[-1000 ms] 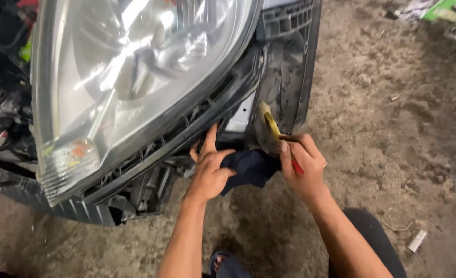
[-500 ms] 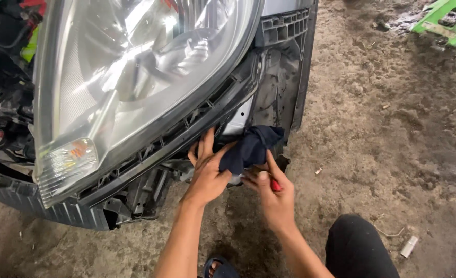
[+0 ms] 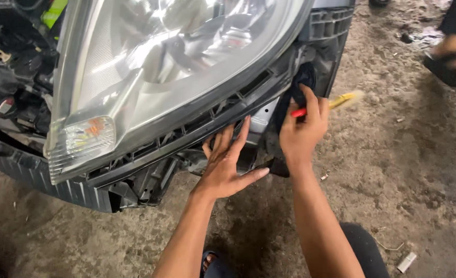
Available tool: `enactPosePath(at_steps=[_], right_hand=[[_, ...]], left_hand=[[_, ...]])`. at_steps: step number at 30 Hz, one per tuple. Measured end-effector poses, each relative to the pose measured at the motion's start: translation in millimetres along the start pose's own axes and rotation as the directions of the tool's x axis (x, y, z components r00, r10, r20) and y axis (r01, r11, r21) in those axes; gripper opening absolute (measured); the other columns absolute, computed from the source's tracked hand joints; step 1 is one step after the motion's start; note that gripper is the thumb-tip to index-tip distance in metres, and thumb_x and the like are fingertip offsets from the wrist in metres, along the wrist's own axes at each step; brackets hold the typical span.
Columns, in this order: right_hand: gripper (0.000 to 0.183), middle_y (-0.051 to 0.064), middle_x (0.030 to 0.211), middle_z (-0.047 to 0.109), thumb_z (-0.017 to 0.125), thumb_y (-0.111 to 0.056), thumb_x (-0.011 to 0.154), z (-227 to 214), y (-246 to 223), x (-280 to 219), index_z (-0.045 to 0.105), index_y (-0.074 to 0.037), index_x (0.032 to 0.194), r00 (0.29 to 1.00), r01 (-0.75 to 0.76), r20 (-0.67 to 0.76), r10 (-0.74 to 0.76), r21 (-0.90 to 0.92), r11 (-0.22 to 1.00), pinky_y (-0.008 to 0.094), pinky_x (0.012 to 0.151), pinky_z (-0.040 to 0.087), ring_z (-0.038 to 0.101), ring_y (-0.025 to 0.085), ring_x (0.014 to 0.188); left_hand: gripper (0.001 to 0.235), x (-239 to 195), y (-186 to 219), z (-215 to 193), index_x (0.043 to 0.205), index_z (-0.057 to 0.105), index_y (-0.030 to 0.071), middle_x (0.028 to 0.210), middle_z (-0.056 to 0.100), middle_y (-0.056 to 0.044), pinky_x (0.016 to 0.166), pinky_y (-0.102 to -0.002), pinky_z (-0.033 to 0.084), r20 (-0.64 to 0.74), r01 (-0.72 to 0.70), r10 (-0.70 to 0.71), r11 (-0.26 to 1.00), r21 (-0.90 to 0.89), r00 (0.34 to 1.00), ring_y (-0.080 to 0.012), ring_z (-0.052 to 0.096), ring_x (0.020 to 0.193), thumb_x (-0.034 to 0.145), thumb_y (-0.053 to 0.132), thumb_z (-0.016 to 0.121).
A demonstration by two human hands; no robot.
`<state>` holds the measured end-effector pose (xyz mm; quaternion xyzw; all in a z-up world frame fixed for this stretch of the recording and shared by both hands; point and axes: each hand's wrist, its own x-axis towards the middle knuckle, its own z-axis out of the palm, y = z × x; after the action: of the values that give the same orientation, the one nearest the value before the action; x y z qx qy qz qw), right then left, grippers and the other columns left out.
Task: Cleaning the front frame and engine bay components of a car using a brush and a cloth.
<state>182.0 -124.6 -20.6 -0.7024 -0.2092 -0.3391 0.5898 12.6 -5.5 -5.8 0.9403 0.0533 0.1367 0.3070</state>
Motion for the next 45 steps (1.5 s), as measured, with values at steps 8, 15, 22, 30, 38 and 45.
enactPosePath(at_steps=[8,15,22,30,38,45], right_hand=[[0.062,0.021,0.113,0.056,0.082,0.009,0.072,11,52,-70,0.066,-0.003,0.130,0.982,0.012,0.190,-0.010,-0.009,1.000,0.050,0.091,0.050,0.060,0.046,0.104],[0.046,0.011,0.098,0.057,0.086,0.003,0.064,-27,45,-109,0.070,-0.011,0.105,0.972,-0.040,0.229,0.057,-0.075,0.996,0.048,0.081,0.052,0.064,0.041,0.089],[0.051,0.013,0.099,0.054,0.089,-0.001,0.066,4,67,-52,0.073,-0.013,0.113,0.987,0.010,0.162,0.000,-0.063,0.998,0.045,0.086,0.050,0.061,0.040,0.093],[0.043,0.013,0.098,0.056,0.074,-0.001,0.070,-37,58,-120,0.073,-0.010,0.111,0.944,0.057,0.329,0.014,-0.205,0.977,0.051,0.075,0.053,0.064,0.043,0.082],[0.049,0.018,0.095,0.054,0.084,0.004,0.068,1,36,3,0.074,-0.003,0.116,0.992,0.102,0.093,-0.088,-0.162,0.982,0.046,0.076,0.051,0.061,0.044,0.085],[0.047,0.018,0.092,0.062,0.087,0.002,0.054,-5,84,-114,0.076,0.001,0.100,0.958,0.009,0.286,0.026,-0.122,0.992,0.048,0.074,0.056,0.066,0.045,0.083]], left_hand=[[0.109,-1,1,0,0.169,0.009,0.020,0.173,0.007,-0.020,0.112,-0.065,0.001,0.025,0.024,-0.022,0.997,-0.073,0.999,-0.0383,0.009,0.157,0.089,0.061,0.069],[0.109,-1,7,-6,0.169,0.007,0.020,0.172,0.005,-0.022,0.110,-0.068,-0.004,0.064,0.042,-0.032,0.987,-0.153,0.997,-0.0425,0.007,0.156,0.089,0.060,0.069],[0.111,-1,6,-4,0.168,0.004,0.014,0.170,0.011,-0.024,0.110,-0.067,0.002,0.046,0.030,-0.023,0.985,-0.168,0.999,-0.0417,0.017,0.153,0.090,0.055,0.071],[0.123,5,9,-12,0.166,0.004,0.006,0.168,0.021,-0.020,0.113,-0.070,0.004,0.100,0.098,-0.089,0.991,-0.088,0.991,-0.0371,0.026,0.150,0.081,0.061,0.075],[0.124,-5,2,1,0.168,-0.002,0.012,0.172,0.014,-0.016,0.111,-0.065,0.004,0.066,0.112,-0.104,0.985,-0.128,0.992,-0.0359,0.026,0.150,0.082,0.053,0.077],[0.123,1,0,2,0.168,0.001,0.012,0.171,0.016,-0.021,0.114,-0.064,0.001,0.106,0.151,-0.139,0.983,-0.108,0.985,-0.0406,0.021,0.153,0.080,0.051,0.078]])
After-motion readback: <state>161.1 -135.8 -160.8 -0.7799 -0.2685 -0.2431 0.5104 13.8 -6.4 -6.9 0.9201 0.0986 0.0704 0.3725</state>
